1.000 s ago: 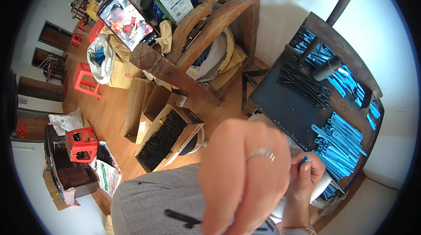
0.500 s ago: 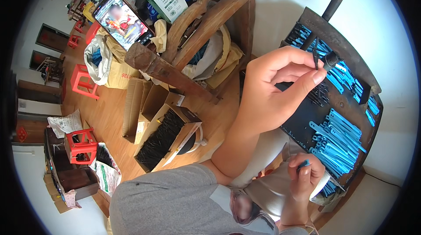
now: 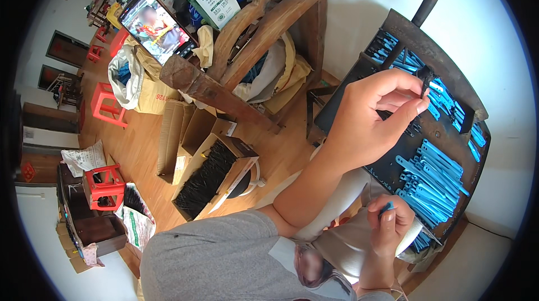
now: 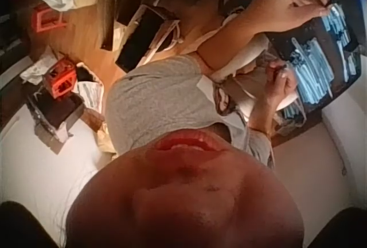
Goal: Assembling small black components onto blue plastic strips at a workstation.
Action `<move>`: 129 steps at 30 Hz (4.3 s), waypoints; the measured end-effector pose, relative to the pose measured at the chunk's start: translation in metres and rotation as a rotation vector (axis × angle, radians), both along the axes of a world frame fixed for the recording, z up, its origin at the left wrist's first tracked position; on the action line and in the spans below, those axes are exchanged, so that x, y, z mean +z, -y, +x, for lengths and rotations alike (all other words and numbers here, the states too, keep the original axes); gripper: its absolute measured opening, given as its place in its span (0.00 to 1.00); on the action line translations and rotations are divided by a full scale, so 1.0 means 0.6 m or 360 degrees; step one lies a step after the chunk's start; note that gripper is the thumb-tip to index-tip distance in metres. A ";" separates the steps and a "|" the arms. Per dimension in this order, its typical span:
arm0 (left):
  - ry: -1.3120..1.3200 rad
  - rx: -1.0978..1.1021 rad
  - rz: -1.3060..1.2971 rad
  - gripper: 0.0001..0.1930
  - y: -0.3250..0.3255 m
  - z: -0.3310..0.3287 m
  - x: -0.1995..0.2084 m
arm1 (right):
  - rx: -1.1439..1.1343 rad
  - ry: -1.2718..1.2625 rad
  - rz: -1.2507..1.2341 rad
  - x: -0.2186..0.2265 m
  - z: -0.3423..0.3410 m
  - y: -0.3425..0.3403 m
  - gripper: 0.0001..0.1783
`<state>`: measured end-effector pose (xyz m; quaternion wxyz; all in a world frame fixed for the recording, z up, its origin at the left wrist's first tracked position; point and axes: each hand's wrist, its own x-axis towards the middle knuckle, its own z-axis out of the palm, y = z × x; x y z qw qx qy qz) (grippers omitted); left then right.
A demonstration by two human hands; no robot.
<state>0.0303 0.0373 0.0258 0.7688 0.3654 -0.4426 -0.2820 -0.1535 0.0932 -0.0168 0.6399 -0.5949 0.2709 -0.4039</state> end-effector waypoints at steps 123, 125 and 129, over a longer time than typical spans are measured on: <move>0.0094 -0.1412 0.0494 0.11 -0.029 -0.018 0.034 | -0.0259 -0.0678 -0.1718 0.127 -0.008 0.027 0.17; 0.0054 -0.1445 0.0484 0.12 -0.032 -0.020 0.037 | -0.0265 -0.0584 -0.1699 0.124 -0.013 0.026 0.11; -0.0105 -0.1455 0.0495 0.15 -0.039 -0.026 0.044 | -0.0480 -0.0376 -0.1632 0.112 -0.022 0.033 0.12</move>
